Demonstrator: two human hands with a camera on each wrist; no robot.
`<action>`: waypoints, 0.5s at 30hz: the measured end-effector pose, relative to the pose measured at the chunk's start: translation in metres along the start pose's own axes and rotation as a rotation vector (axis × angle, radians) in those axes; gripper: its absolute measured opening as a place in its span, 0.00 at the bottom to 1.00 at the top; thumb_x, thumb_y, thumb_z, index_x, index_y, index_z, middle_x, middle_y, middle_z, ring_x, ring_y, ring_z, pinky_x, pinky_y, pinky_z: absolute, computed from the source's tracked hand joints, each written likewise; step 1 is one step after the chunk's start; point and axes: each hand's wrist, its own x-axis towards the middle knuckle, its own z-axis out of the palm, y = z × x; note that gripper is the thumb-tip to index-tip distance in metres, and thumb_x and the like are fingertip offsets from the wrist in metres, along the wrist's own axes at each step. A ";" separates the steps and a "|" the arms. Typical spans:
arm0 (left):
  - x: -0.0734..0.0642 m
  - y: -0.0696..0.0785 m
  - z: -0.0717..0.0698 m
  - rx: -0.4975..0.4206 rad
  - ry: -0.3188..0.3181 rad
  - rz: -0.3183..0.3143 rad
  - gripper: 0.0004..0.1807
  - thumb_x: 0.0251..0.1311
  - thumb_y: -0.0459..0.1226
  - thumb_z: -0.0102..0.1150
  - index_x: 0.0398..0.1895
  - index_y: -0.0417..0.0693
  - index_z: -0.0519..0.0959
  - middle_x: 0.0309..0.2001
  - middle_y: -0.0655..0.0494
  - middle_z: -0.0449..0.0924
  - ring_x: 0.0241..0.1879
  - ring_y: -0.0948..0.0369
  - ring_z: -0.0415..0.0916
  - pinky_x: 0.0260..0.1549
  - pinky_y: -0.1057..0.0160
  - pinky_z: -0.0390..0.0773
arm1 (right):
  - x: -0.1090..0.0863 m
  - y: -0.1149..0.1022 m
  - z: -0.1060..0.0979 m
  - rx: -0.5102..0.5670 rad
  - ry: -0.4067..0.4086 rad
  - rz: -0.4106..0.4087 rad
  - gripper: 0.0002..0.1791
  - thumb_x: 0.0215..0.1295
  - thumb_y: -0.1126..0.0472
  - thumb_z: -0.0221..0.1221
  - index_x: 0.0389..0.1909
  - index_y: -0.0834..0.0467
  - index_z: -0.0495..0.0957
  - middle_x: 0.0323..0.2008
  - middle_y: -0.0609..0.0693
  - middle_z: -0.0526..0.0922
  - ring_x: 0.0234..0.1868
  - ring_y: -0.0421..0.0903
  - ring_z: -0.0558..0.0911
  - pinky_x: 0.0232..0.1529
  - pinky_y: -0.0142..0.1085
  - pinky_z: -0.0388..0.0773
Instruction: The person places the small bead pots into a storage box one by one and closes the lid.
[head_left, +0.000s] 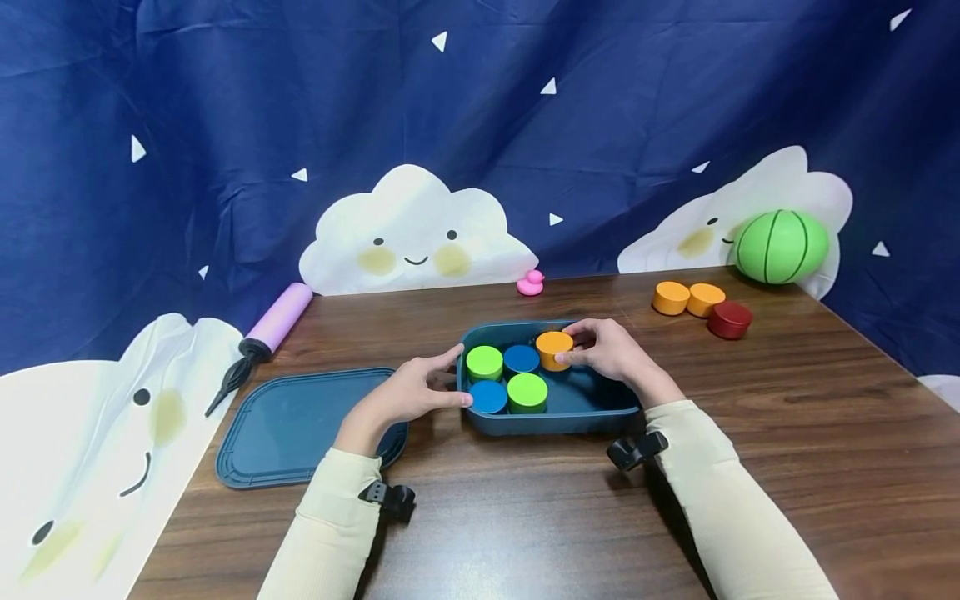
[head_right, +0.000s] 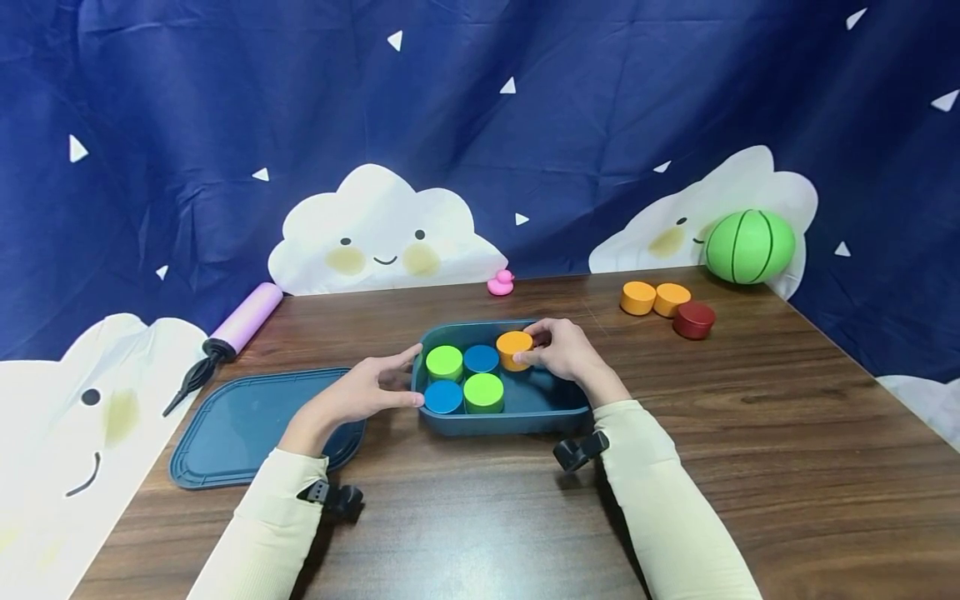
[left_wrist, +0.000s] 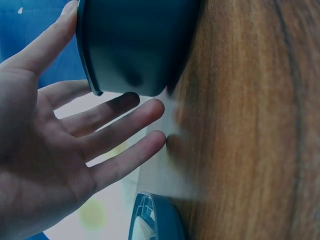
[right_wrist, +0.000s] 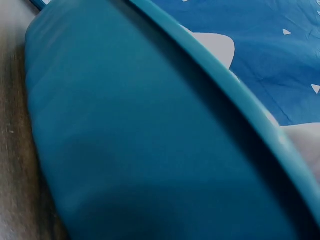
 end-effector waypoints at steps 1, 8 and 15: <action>0.000 0.000 0.000 -0.002 0.000 0.000 0.48 0.62 0.50 0.68 0.81 0.55 0.54 0.71 0.44 0.71 0.67 0.48 0.73 0.66 0.45 0.72 | 0.000 0.000 0.000 -0.002 -0.004 0.007 0.28 0.64 0.56 0.69 0.60 0.66 0.77 0.52 0.62 0.82 0.49 0.55 0.78 0.55 0.45 0.77; 0.001 -0.001 0.001 -0.009 0.002 0.005 0.48 0.62 0.50 0.68 0.81 0.55 0.53 0.70 0.44 0.72 0.67 0.48 0.73 0.66 0.45 0.72 | 0.001 0.000 0.002 -0.016 -0.016 0.051 0.29 0.62 0.57 0.70 0.60 0.67 0.76 0.51 0.62 0.82 0.47 0.53 0.79 0.55 0.45 0.78; 0.001 -0.001 0.001 -0.005 0.002 0.005 0.48 0.62 0.50 0.68 0.81 0.55 0.54 0.71 0.44 0.71 0.67 0.48 0.73 0.66 0.45 0.72 | 0.003 0.001 0.002 -0.039 -0.013 0.072 0.29 0.58 0.56 0.73 0.57 0.66 0.77 0.48 0.61 0.82 0.44 0.52 0.79 0.53 0.44 0.78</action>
